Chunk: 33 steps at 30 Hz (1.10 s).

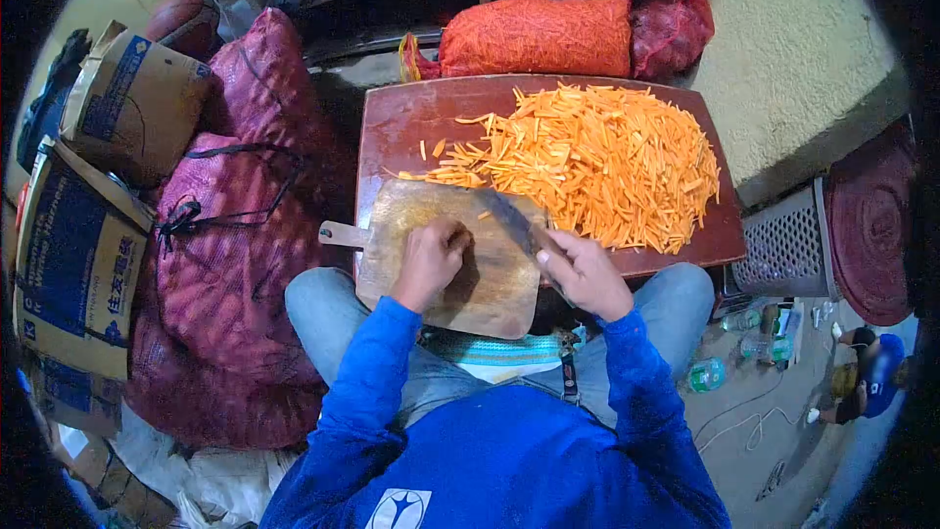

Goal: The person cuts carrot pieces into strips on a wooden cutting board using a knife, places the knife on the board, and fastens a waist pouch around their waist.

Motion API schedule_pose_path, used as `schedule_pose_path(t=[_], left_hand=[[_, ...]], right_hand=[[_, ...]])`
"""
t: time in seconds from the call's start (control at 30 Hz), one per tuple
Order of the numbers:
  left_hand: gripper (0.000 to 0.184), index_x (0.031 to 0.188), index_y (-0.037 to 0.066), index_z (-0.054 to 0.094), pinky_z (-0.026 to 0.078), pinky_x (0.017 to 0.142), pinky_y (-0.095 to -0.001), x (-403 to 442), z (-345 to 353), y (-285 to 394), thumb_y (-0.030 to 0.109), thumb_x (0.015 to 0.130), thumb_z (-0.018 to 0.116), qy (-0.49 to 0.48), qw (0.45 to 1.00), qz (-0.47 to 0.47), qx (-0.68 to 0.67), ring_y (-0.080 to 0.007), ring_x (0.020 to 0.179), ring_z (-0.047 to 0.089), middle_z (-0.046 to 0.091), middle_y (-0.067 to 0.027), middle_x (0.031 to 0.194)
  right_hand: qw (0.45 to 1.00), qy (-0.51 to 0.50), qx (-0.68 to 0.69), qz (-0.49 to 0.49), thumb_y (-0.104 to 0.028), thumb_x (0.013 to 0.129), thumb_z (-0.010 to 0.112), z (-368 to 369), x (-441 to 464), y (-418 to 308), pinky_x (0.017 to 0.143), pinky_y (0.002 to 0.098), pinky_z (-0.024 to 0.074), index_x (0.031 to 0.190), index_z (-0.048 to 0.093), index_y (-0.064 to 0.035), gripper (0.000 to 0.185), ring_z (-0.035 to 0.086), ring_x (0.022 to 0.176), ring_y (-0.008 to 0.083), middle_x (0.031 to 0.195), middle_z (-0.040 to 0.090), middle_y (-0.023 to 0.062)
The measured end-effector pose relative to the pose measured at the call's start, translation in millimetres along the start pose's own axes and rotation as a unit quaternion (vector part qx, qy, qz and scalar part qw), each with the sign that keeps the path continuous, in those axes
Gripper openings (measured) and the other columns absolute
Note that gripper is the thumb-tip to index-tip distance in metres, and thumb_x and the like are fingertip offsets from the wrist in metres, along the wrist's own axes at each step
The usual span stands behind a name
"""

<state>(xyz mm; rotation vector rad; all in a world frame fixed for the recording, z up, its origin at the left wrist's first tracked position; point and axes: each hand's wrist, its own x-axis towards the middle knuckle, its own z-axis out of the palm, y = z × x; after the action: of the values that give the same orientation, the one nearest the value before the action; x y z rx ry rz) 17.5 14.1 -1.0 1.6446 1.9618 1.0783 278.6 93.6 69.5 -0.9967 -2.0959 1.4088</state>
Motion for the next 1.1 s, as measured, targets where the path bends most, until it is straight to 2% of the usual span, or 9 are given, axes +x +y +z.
schedule_pose_path(t=[0.17, 0.3, 0.37, 0.43, 0.57, 0.63, 0.77, 0.93, 1.1], left_hand=[[0.012, 0.094, 0.0, 0.073, 0.055, 0.077, -0.0526, -4.5, -5.1, 12.2, 0.011, 0.09, 0.068, -0.012, 1.0, 0.004, 0.0, -0.0466, 0.088, 0.07, 0.071, -0.0256, 0.09], [0.011, 0.094, -0.001, 0.073, 0.054, 0.077, -0.0525, -3.8, -3.4, 10.4, 0.008, 0.089, 0.068, -0.008, 0.999, -0.01, -0.032, -0.0466, 0.089, 0.069, 0.071, -0.0263, 0.092], [0.013, 0.098, -0.002, 0.075, 0.057, 0.076, -0.0455, -0.9, -9.9, 10.1, 0.002, 0.086, 0.072, -0.037, 0.998, 0.009, -0.044, -0.0414, 0.087, 0.074, 0.073, -0.0242, 0.091], [0.012, 0.097, -0.002, 0.075, 0.057, 0.076, -0.0455, -2.6, -10.2, 3.9, 0.003, 0.087, 0.072, -0.034, 0.998, 0.014, -0.059, -0.0415, 0.087, 0.073, 0.073, -0.0243, 0.091], [0.01, 0.093, -0.003, 0.072, 0.055, 0.077, -0.0516, -3.2, -7.8, 1.8, 0.001, 0.085, 0.068, -0.049, 0.997, 0.046, -0.04, -0.0463, 0.089, 0.069, 0.071, -0.0253, 0.092], [0.014, 0.096, -0.002, 0.073, 0.055, 0.076, -0.0507, -5.3, -4.1, 2.9, 0.0, 0.083, 0.068, -0.043, 0.997, 0.064, -0.009, -0.0457, 0.088, 0.069, 0.07, -0.0248, 0.091], [0.022, 0.099, -0.001, 0.074, 0.054, 0.074, -0.0522, -7.8, 6.4, 3.1, -0.004, 0.079, 0.066, -0.002, 0.994, 0.108, 0.029, -0.0454, 0.084, 0.067, 0.065, -0.0228, 0.087], [0.018, 0.098, -0.001, 0.073, 0.054, 0.078, -0.05, -8.6, 5.9, 12.7, -0.001, 0.081, 0.066, 0.009, 0.99, 0.132, 0.056, -0.0413, 0.087, 0.065, 0.064, -0.0192, 0.088], [0.019, 0.098, 0.0, 0.073, 0.053, 0.082, -0.0486, -9.2, 7.3, 6.5, 0.002, 0.081, 0.066, 0.015, 0.985, 0.15, 0.079, -0.0392, 0.091, 0.064, 0.064, -0.0176, 0.092]], right_hand=[[0.997, -0.05, -0.053, -0.016, -0.018, 0.104, 0.061, 3.5, 2.7, 13.3, 0.068, 0.0368, 0.051, 0.122, 0.067, 0.0003, 0.027, 0.062, 0.074, 0.0164, 0.078, 0.064, 0.0097], [0.998, 0.051, -0.026, 0.04, -0.017, 0.105, 0.06, -0.5, 9.5, 1.5, 0.069, 0.0346, 0.0515, 0.123, 0.067, 0.0011, 0.026, 0.064, 0.075, 0.0164, 0.078, 0.063, 0.0095], [0.996, 0.043, -0.03, 0.073, -0.017, 0.105, 0.06, -2.7, 7.3, -0.9, 0.071, 0.0343, 0.0512, 0.124, 0.066, 0.0021, 0.028, 0.062, 0.076, 0.0162, 0.079, 0.063, 0.0098], [0.999, 0.036, -0.032, -0.008, -0.017, 0.104, 0.061, 4.3, -1.6, 2.6, 0.069, 0.0355, 0.0497, 0.122, 0.066, 0.0027, 0.027, 0.057, 0.073, 0.0163, 0.078, 0.061, 0.0109], [1.0, 0.009, -0.024, 0.012, -0.017, 0.103, 0.062, 23.2, -19.9, -0.1, 0.073, 0.0367, 0.0516, 0.123, 0.066, 0.0025, 0.028, 0.063, 0.077, 0.0192, 0.082, 0.065, 0.0162], [0.999, 0.004, -0.036, 0.04, -0.016, 0.103, 0.062, 25.4, -23.4, -8.1, 0.076, 0.0373, 0.0526, 0.124, 0.066, 0.0025, 0.029, 0.067, 0.08, 0.0228, 0.086, 0.067, 0.0184], [0.999, 0.026, -0.023, -0.016, -0.017, 0.103, 0.062, 34.8, -26.4, -8.3, 0.075, 0.04, 0.0531, 0.124, 0.065, 0.0022, 0.029, 0.068, 0.079, 0.028, 0.088, 0.067, 0.0208], [0.999, -0.013, -0.036, 0.001, -0.018, 0.103, 0.061, 36.0, -34.2, -16.9, 0.074, 0.0431, 0.0537, 0.126, 0.063, 0.0024, 0.031, 0.07, 0.083, 0.0378, 0.091, 0.068, 0.0237], [0.99, -0.039, -0.135, 0.007, -0.02, 0.102, 0.06, 43.9, -44.6, -24.4, 0.071, 0.0573, 0.0531, 0.129, 0.056, -0.0013, 0.033, 0.068, 0.085, 0.0505, 0.092, 0.069, 0.0295]])
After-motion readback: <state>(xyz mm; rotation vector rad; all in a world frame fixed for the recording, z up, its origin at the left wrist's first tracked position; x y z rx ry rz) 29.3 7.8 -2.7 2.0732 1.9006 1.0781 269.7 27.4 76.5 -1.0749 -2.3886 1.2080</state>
